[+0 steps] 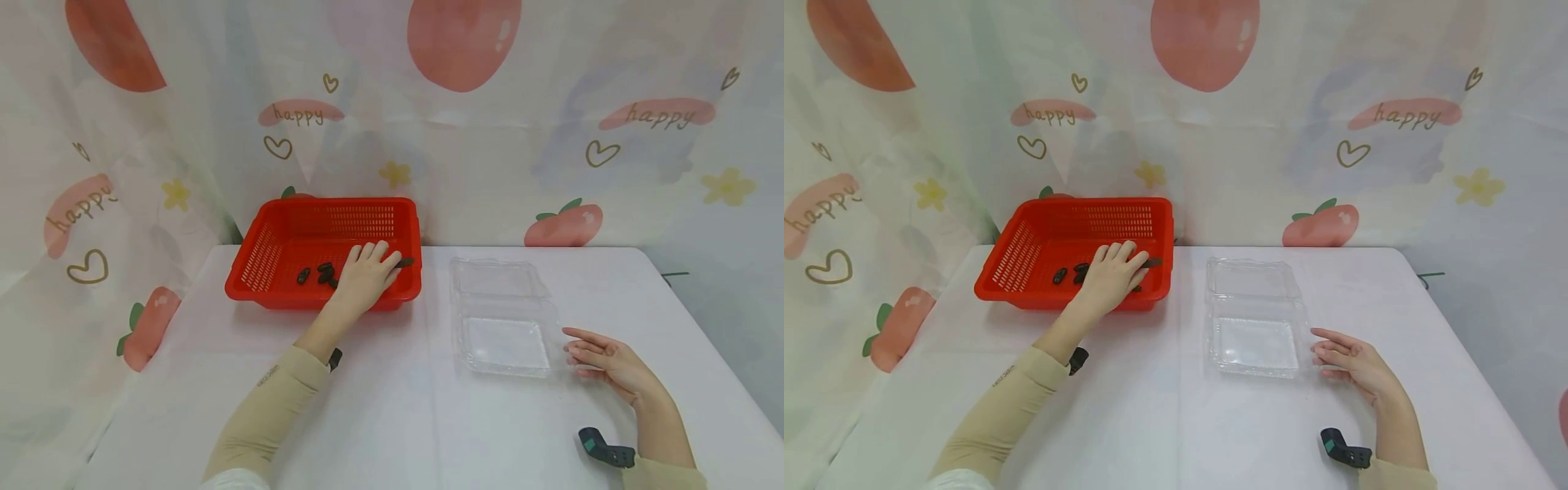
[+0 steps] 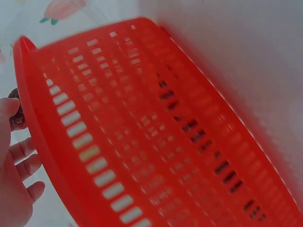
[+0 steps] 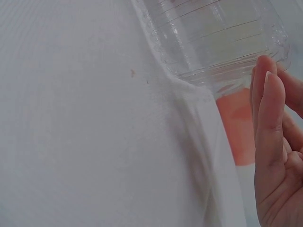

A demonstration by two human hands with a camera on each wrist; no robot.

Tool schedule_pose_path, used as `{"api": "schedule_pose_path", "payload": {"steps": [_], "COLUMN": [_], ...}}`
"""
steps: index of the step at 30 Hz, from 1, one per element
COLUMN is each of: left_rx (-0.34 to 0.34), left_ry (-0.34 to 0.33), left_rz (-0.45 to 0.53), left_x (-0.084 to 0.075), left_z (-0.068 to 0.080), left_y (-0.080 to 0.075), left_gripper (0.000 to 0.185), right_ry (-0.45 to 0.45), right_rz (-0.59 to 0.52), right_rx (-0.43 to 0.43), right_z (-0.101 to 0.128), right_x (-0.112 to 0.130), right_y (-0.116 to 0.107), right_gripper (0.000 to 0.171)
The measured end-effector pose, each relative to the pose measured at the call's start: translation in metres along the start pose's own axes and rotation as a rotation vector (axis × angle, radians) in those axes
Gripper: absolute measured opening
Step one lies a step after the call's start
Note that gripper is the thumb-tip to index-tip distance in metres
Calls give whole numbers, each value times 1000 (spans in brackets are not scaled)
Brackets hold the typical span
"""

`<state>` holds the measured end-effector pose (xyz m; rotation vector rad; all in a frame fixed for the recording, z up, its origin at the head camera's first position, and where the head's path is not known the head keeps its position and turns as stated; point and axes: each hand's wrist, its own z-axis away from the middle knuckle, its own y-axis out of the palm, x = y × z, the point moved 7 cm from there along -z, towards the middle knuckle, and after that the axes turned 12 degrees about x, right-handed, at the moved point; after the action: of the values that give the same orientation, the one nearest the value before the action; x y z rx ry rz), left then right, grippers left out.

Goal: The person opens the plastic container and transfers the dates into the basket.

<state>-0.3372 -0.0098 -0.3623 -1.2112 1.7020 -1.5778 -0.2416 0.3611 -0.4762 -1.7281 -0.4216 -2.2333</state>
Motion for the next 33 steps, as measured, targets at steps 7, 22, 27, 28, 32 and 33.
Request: {"api": "schedule_pose_path", "payload": {"steps": [7, 22, 27, 28, 32, 33], "left_rx": [6, 121, 176, 186, 226, 238], "left_ry": [-78, -282, -348, -359, -400, -407], "left_rz": [61, 174, 213, 219, 241, 242], "left_x": [44, 126, 145, 149, 163, 165], "left_z": [11, 38, 45, 47, 52, 53], "left_y": [8, 31, 38, 40, 48, 50], "left_gripper": [21, 27, 28, 29, 30, 31], "right_ry": [24, 30, 26, 26, 23, 22], "right_rz": [-8, -14, -14, -15, -9, -8], "right_rx": [-13, -16, -12, -12, -12, -12], "right_z": [-1, 1, 1, 1, 1, 1], "right_x": [-2, -1, -1, -1, 0, 0], "right_y": [-3, -2, -1, -1, -1, -1], "right_gripper": [34, 34, 34, 34, 33, 33]}}
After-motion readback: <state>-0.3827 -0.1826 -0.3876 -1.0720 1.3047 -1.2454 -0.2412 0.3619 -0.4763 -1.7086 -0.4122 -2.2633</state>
